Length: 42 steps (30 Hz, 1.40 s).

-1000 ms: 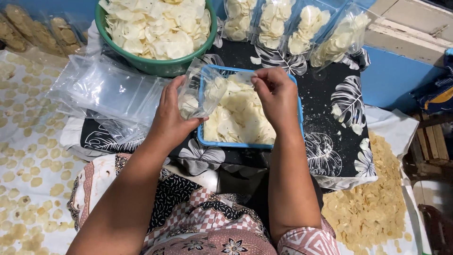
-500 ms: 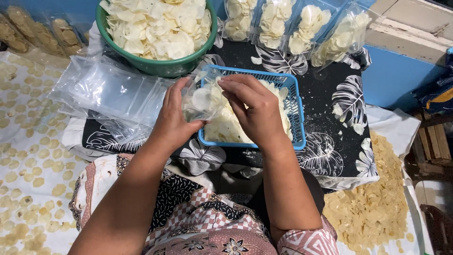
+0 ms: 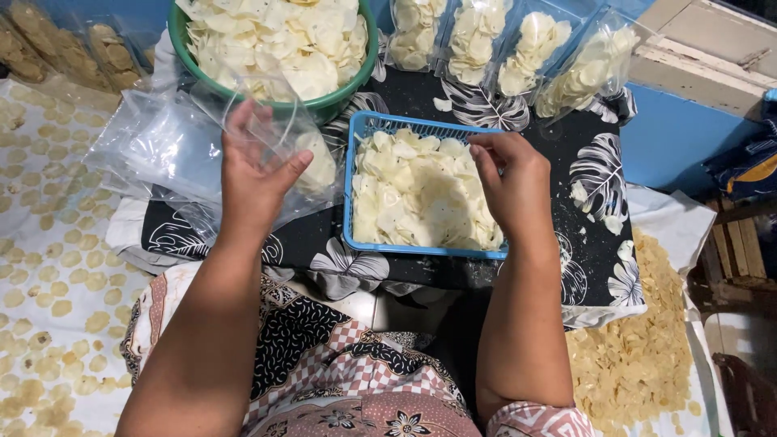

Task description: Packaging chips from a blue basket into clear plastic bags while sitting on the floor.

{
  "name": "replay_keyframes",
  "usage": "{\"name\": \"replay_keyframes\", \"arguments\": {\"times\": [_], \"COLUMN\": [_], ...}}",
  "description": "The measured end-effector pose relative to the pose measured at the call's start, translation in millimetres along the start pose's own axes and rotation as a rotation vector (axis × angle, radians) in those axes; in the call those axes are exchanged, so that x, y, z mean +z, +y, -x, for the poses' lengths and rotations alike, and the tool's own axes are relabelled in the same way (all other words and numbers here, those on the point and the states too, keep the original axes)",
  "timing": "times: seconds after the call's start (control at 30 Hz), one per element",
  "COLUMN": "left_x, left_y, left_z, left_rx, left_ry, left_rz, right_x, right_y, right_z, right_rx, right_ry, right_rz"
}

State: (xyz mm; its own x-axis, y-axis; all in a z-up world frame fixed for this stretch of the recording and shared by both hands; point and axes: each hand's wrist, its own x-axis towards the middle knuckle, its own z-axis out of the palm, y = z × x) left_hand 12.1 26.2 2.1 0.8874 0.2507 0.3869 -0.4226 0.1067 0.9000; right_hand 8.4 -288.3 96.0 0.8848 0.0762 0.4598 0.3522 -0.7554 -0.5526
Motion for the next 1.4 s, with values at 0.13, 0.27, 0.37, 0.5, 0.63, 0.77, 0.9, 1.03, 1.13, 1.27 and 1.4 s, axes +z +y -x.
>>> {"name": "replay_keyframes", "arguments": {"times": [0.13,0.27,0.37,0.5,0.63,0.77,0.9,1.03,1.13,1.27,1.4], "left_x": [-1,3,6,18,19,19,-7,-37,-40,-24,1], "left_y": [3,4,0,-2,-9,13,25,29,25,24,37], "left_z": [-5,-11,-15,-14,-21,-24,-31,-26,-25,-21,-24], "left_rx": [0.051,0.073,0.062,0.049,0.022,0.071,0.219,-0.007,-0.044,-0.14,-0.295], "left_ry": [-0.013,-0.031,-0.019,0.011,-0.049,-0.099,-0.178,-0.161,-0.37,-0.509,-0.389], "left_rz": [0.013,0.031,-0.024,-0.068,-0.09,-0.077,0.073,0.524,0.862,1.006,0.729], "right_x": [5,16,20,39,43,45,50,58,71,86,101], "right_y": [22,63,68,85,59,55,48,-9,-41,-57,-45], "right_z": [8,10,4,3,-4,-7,-5,-1,11,25,33], "right_rx": [0.174,0.354,0.419,0.451,0.468,0.35,0.234,0.046,0.034,0.138,0.281], "right_ry": [-0.104,-0.263,-0.321,-0.45,-0.681,-0.61,-0.383,-0.148,-0.294,-0.447,-0.401], "right_rz": [0.189,0.398,0.388,0.352,0.325,0.231,0.216,-0.103,-0.565,-0.899,-1.039]}}
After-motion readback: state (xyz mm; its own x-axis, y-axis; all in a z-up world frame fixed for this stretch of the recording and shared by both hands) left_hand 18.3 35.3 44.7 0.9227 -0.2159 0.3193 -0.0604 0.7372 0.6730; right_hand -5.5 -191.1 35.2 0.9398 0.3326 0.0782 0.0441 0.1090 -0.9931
